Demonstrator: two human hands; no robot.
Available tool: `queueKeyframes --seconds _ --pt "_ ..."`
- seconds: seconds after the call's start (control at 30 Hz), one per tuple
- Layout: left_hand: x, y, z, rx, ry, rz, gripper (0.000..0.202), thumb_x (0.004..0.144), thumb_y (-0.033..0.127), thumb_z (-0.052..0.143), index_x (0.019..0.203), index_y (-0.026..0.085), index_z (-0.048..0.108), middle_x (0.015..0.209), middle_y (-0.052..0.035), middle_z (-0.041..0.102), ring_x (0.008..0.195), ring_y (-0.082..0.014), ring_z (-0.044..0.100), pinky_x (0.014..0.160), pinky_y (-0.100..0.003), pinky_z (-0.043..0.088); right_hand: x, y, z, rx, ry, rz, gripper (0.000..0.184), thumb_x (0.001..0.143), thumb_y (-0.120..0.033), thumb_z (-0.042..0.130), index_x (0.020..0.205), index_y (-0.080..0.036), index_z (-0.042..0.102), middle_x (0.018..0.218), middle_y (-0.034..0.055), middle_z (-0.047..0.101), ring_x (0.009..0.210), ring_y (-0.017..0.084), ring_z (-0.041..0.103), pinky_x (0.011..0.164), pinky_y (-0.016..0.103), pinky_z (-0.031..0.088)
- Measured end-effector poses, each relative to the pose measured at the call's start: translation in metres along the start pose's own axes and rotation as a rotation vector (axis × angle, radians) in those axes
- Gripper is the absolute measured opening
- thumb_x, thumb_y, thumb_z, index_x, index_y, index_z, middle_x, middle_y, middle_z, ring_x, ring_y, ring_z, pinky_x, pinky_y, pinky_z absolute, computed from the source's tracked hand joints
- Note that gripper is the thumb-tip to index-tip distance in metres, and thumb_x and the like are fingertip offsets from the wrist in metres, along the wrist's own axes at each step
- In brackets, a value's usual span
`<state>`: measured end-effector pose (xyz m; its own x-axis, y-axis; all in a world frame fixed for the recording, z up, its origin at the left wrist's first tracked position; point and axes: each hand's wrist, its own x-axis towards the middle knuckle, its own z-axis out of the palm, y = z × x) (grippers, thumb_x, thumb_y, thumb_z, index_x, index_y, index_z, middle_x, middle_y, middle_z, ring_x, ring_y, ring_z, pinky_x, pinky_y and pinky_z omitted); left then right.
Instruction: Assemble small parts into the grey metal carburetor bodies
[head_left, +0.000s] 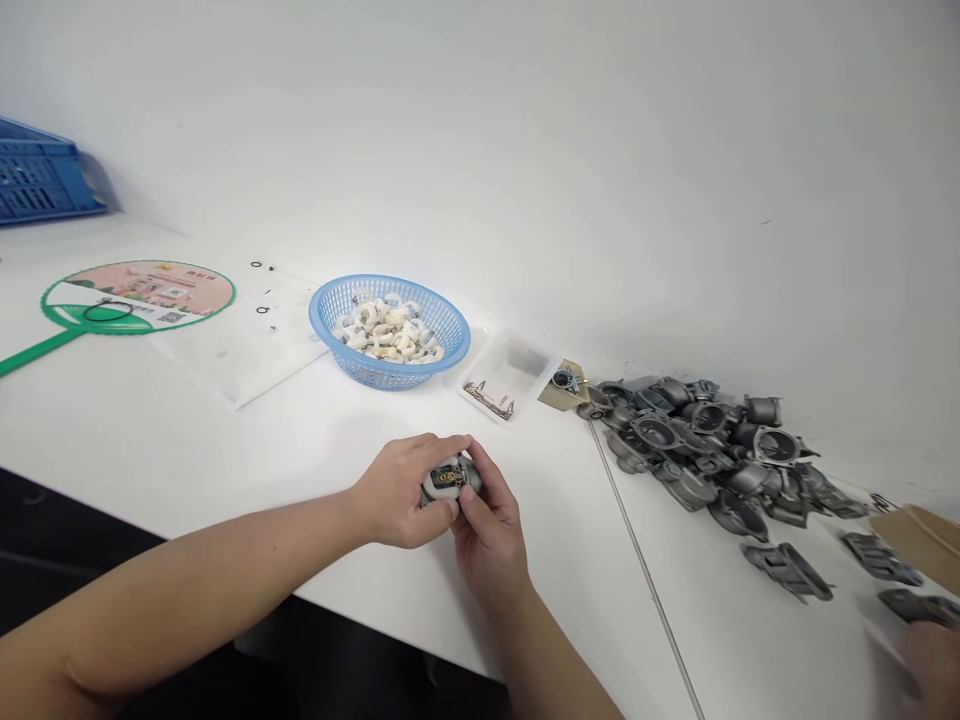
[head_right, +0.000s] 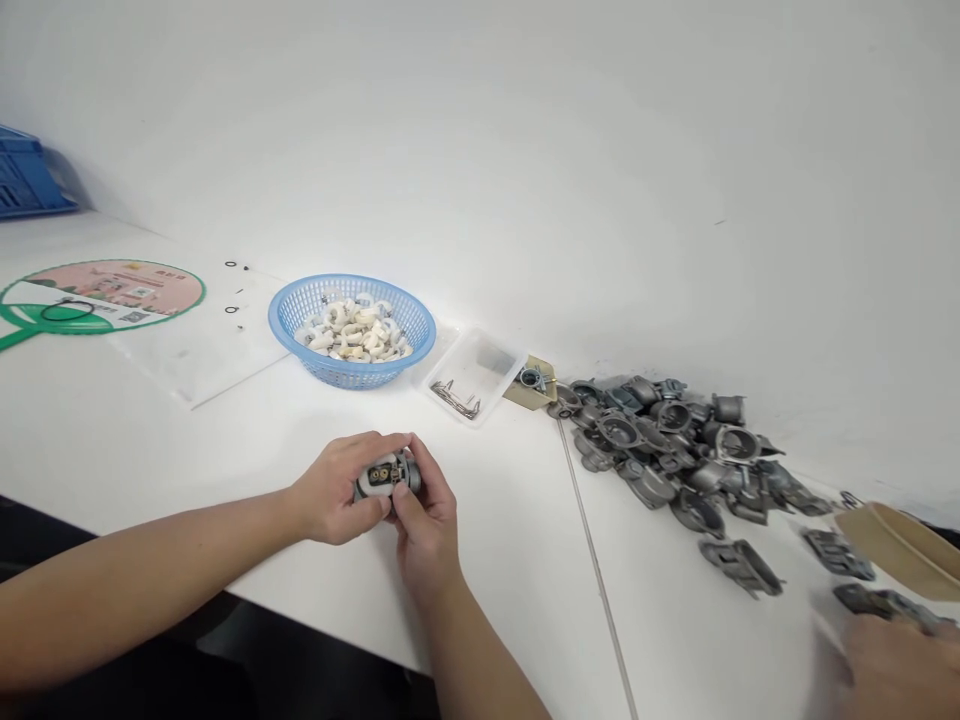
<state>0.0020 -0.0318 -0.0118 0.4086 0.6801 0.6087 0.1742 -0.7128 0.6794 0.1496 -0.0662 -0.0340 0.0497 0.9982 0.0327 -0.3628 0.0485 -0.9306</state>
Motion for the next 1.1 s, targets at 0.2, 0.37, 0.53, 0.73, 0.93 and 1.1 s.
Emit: queueKeyframes --seconds 0.2,0.37,0.53,0.73,0.93,1.1 --pt "-0.001 0.004 -0.002 -0.073 -0.070 -0.163 0.046 0.067 0.027 0.052 0.110 0.019 0.037 0.088 -0.0045 0.063 0.071 -0.0216 0.061 0.062 -0.035 0.047 -0.007 -0.012 0.011 -0.027 0.008 -0.004 0.028 0.061 -0.032 0.073 0.088 -0.038 0.070 0.111 -0.0016 0.066 0.108 0.027 0.056 0.080 0.042 0.049" --pt "-0.001 0.005 -0.003 -0.141 -0.087 -0.180 0.041 0.068 0.024 0.053 0.104 0.020 0.034 0.084 -0.0025 0.060 0.068 -0.0191 0.058 0.056 -0.030 0.043 -0.009 -0.013 0.017 0.000 0.026 -0.015 0.023 0.068 -0.030 0.074 0.091 -0.027 0.069 0.120 0.0040 0.059 0.102 0.023 0.057 0.075 0.037 0.053" --pt "-0.002 0.004 -0.003 -0.151 -0.062 -0.180 0.036 0.068 0.025 0.054 0.100 0.019 0.038 0.084 -0.0031 0.055 0.068 -0.0171 0.053 0.057 -0.030 0.043 -0.009 -0.012 0.018 0.047 0.062 -0.018 0.025 0.067 -0.031 0.076 0.090 -0.027 0.068 0.107 0.0030 0.061 0.090 0.020 0.059 0.066 0.030 0.054" --pt "0.001 0.004 -0.004 -0.161 0.014 -0.058 0.040 0.063 0.021 0.055 0.102 0.019 0.046 0.096 -0.0068 0.054 0.084 -0.0209 0.053 0.074 -0.037 0.047 -0.010 -0.016 0.021 0.075 0.101 -0.003 0.025 0.067 -0.031 0.076 0.090 -0.027 0.067 0.100 0.0016 0.063 0.081 0.016 0.059 0.060 0.026 0.052" --pt "0.000 0.002 -0.006 -0.289 0.029 -0.078 0.043 0.060 0.013 0.056 0.103 0.020 0.050 0.099 -0.0070 0.053 0.087 -0.0211 0.055 0.076 -0.036 0.048 -0.008 -0.009 0.016 0.069 0.102 -0.041 0.026 0.067 -0.032 0.076 0.090 -0.026 0.066 0.098 0.0029 0.063 0.075 0.016 0.059 0.052 0.025 0.051" --pt "0.000 -0.003 -0.008 -0.432 -0.008 -0.109 0.046 0.058 0.008 0.056 0.103 0.019 0.053 0.101 -0.0070 0.052 0.087 -0.0202 0.055 0.075 -0.035 0.048 -0.010 -0.012 0.020 0.087 0.108 -0.039 0.027 0.068 -0.031 0.075 0.092 -0.026 0.065 0.103 0.0027 0.061 0.079 0.016 0.059 0.060 0.029 0.055"
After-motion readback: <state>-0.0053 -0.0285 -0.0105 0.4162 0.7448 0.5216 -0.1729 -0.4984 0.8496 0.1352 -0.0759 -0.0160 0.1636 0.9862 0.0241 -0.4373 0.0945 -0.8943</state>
